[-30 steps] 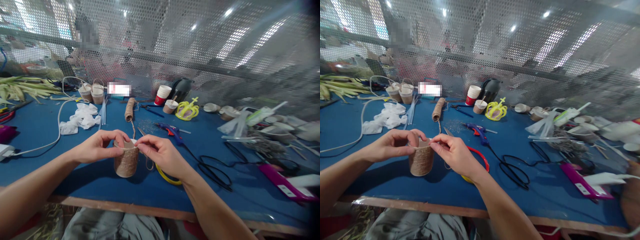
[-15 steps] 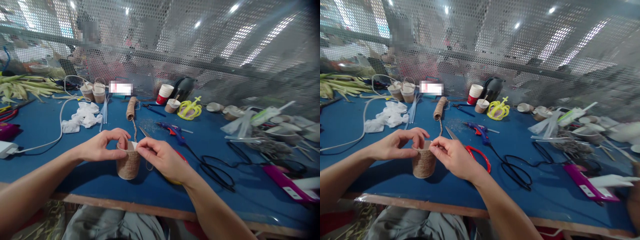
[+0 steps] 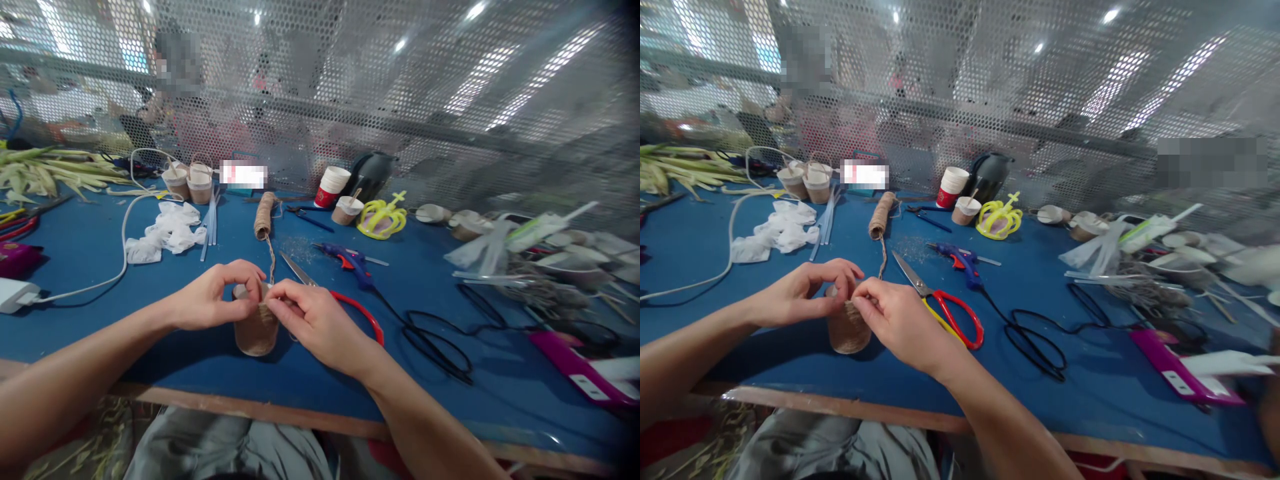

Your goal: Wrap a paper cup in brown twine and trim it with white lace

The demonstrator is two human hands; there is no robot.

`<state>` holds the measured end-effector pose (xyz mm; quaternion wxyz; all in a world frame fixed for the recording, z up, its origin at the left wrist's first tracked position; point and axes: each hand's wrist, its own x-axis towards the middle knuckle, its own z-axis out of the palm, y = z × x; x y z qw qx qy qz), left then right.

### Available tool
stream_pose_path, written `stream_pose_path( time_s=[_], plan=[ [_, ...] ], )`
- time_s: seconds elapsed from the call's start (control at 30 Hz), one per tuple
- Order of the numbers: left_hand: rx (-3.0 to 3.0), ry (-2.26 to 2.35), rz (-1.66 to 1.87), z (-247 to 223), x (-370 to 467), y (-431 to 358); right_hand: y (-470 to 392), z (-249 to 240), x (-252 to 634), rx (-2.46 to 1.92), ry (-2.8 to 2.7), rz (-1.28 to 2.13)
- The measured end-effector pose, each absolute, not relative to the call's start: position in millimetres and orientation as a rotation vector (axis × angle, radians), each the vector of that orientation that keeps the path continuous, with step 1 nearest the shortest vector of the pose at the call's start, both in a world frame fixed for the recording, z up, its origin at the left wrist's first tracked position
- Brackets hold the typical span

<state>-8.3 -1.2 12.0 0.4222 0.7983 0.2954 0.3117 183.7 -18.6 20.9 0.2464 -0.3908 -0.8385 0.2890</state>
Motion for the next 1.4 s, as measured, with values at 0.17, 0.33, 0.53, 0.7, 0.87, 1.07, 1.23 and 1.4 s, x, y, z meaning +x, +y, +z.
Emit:
stream_pose_path(
  time_s=[0.17,0.33,0.53,0.7,0.87,1.07,1.23,1.4],
  plan=[
    [1.982,0.763,0.796,12,-7,-3,-18,21,183,-1.070,-2.277,0.758],
    [1.974,0.767,0.787,10,-8,-2,-19,20,182,-1.096,-2.269,0.746],
    [1.865,0.744,0.769,13,-15,1,-12,22,186,-1.089,-2.207,0.864],
    [1.656,0.696,0.778,20,-27,6,12,34,201,-1.109,-2.042,1.058],
    [1.441,0.542,0.806,28,-36,8,50,52,213,-1.127,-2.261,0.913],
    [1.308,0.379,0.842,36,-45,7,112,49,203,-1.248,-2.527,0.249],
    [1.309,0.325,0.823,37,-47,6,154,44,182,-1.392,-2.501,-0.074],
    [1.321,0.411,0.765,24,-39,11,176,44,164,-1.672,-2.394,-0.254]
  ],
)
